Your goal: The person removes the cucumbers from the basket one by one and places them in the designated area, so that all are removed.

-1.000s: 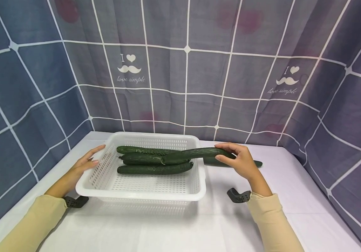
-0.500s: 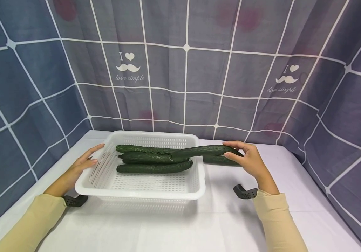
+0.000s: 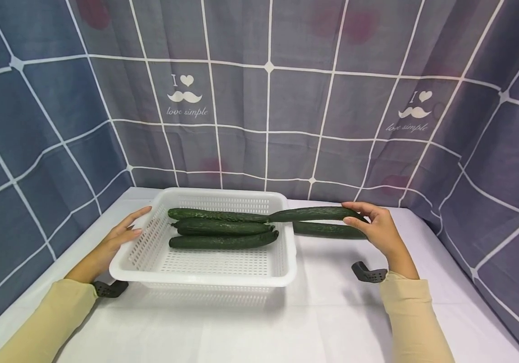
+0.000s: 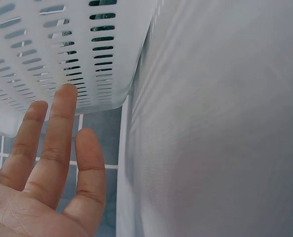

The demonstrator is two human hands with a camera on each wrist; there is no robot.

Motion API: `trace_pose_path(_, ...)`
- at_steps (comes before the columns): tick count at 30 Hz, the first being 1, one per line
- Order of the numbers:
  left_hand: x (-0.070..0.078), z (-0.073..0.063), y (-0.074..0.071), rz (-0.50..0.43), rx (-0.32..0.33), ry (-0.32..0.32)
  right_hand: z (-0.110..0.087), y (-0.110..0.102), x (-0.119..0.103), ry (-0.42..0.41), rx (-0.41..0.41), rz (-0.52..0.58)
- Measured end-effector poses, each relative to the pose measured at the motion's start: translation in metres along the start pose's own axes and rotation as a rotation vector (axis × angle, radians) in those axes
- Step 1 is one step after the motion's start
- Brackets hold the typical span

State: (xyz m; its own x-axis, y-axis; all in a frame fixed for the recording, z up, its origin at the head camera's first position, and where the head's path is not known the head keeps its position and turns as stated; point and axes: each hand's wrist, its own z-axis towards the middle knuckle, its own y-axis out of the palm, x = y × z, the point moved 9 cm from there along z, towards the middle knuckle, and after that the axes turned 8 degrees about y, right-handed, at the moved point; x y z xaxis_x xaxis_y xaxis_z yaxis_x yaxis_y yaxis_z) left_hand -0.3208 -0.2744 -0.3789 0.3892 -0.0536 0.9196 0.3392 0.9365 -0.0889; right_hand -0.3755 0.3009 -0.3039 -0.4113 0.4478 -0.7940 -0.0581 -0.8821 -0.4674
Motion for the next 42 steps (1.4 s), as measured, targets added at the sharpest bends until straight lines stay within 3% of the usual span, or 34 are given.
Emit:
trace_pose_path(11, -0.002, 0.000, -0.001, 0.011, 0.003, -0.005, -0.004, -0.027, 0.022, -0.006, 0.055, 0.052)
trace_pose_path(20, -0.002, 0.001, -0.001, 0.006, 0.002, -0.001, -0.008, -0.036, 0.036, 0.007, 0.056, 0.241)
trace_pose_path(25, -0.003, 0.001, -0.002, 0.007, 0.007, 0.001, -0.010, -0.038, 0.041, 0.015, 0.077, 0.214)
trace_pose_path(32, -0.001, -0.001, -0.001, 0.022, 0.015, -0.007, -0.010, -0.037, 0.047, 0.022, 0.066, 0.268)
trace_pose_path(42, -0.002, 0.000, -0.002, 0.009, 0.011, -0.008, -0.014, -0.038, 0.058, 0.089, 0.059, 0.147)
